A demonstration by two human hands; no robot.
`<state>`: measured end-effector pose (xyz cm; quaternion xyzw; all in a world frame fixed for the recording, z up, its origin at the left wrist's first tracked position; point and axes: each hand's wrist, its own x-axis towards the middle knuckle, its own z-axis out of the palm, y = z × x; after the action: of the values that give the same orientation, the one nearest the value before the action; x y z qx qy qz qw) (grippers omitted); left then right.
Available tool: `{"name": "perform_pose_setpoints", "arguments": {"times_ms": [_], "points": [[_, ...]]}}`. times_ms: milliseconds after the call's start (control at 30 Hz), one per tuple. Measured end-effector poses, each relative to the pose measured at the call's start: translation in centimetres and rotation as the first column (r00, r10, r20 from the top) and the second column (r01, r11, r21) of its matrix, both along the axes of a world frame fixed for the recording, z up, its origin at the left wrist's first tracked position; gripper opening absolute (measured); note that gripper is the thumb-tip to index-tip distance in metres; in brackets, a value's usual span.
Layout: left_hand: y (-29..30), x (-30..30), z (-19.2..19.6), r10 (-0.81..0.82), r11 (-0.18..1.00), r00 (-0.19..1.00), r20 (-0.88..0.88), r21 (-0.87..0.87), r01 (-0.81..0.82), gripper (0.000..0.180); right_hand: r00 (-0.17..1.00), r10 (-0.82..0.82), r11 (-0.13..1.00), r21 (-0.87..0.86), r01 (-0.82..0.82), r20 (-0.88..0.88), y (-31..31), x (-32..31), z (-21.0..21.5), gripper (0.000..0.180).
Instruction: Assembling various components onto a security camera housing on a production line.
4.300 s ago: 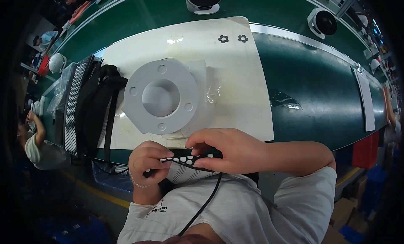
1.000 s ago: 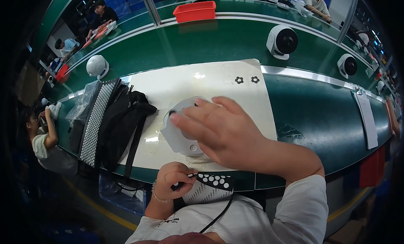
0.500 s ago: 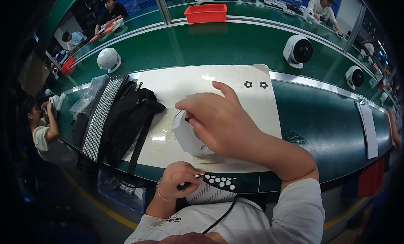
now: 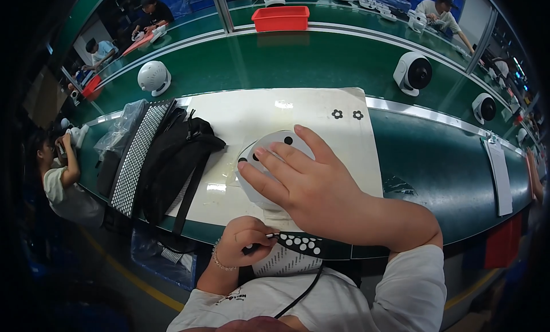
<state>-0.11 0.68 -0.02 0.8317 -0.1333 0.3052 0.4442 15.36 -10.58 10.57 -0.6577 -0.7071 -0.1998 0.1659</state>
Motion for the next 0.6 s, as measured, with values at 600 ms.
{"name": "perform_pose_setpoints", "arguments": {"times_ms": [600], "points": [[-0.2,-0.1,-0.2,0.083,0.995,0.994,-0.073,-0.048,-0.086,0.039,0.802,0.081,0.988,-0.061,-0.145,-0.592,-1.2,1.3,-4.1,0.011]]}}
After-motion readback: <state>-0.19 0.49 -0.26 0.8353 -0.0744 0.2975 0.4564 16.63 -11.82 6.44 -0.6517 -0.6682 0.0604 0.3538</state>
